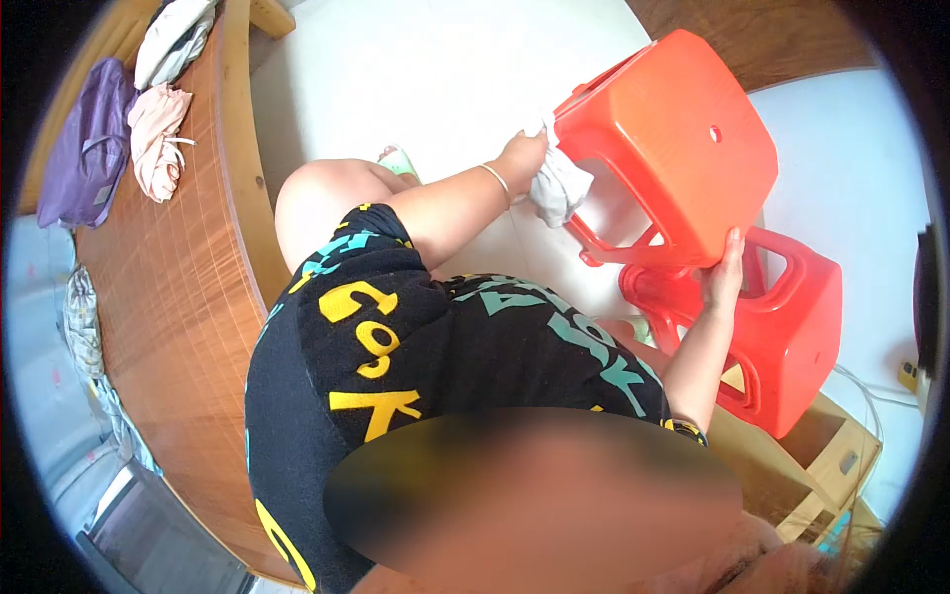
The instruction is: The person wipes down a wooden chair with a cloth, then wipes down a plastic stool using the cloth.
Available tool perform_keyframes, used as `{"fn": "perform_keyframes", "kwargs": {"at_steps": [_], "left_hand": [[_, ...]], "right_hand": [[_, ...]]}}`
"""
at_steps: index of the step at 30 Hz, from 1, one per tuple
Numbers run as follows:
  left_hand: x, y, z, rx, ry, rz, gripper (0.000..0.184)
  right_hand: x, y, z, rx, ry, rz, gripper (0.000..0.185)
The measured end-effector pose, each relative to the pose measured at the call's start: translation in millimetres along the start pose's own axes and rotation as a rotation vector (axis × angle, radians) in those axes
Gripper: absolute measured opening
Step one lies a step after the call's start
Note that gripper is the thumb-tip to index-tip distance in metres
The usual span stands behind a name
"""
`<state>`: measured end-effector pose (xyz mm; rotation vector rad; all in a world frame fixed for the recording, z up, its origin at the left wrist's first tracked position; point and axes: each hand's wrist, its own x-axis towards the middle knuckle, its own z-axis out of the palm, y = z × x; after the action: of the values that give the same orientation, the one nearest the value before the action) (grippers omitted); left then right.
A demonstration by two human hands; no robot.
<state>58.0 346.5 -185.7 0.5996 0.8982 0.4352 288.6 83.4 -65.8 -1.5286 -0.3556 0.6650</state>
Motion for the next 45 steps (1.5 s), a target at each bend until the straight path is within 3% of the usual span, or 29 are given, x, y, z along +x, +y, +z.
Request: {"fn": "perform_keyframes", "kwargs": {"at_steps": [6,9,16,19,20,22,23,24,26,31,33,37,39,40,42,43,45], "left_hand": [[60,-45,-39,0.023,-0.025,-0.146,0.054],[50,-28,-17,0.447,0.355,0.1,0.066],[-24,79,54,0.646,-0.009,0.505,0.056],[-11,110,72,0.785,-0.153,0.674,0.05],[-9,117,82,0.788,-0.152,0.675,0.05],[0,120,102,0.412,-0.335,0.589,0.049],[9,123,103,0.321,-0.405,0.42,0.041],[14,119,99,0.315,-0.404,0.408,0.041],[11,123,99,0.182,-0.367,-0.004,0.049],[25,98,79,0.124,-0.333,-0.142,0.045],[6,92,77,0.137,-0.189,-0.234,0.042],[41,68,56,0.034,-0.216,-0.149,0.044],[63,71,54,0.365,-0.048,-0.017,0.04],[81,74,52,0.374,-0.056,-0.014,0.04],[109,86,56,0.399,0.01,0.205,0.041],[88,103,76,0.26,-0.139,0.184,0.047],[91,127,104,0.262,-0.232,0.198,0.056]], "right_hand": [[-4,-4,3,-0.016,0.008,0.009,0.065],[3,4,-6,-0.031,-0.045,-0.029,0.066],[-8,-16,6,0.015,-0.025,0.006,0.068],[-5,-12,5,0.047,-0.063,-0.028,0.066],[-5,-13,6,0.05,-0.064,-0.028,0.066],[-9,-17,8,0.049,-0.034,0.011,0.065],[-11,-17,8,0.042,-0.029,0.021,0.065],[-11,-16,8,0.041,-0.023,0.022,0.065],[-7,-12,5,0.039,-0.016,0.027,0.065],[-5,-10,5,0.033,-0.028,-0.023,0.065],[-4,-9,5,0.042,-0.042,-0.027,0.065],[0,-3,-3,0.03,-0.074,-0.062,0.068],[-3,-5,-2,0.032,-0.053,-0.043,0.068],[-4,-7,-2,0.028,-0.042,-0.019,0.069],[-2,-3,-4,0.05,-0.026,-0.012,0.069],[-2,0,-6,0.068,-0.015,0.003,0.069],[1,2,-6,0.069,-0.028,-0.046,0.068]]}}
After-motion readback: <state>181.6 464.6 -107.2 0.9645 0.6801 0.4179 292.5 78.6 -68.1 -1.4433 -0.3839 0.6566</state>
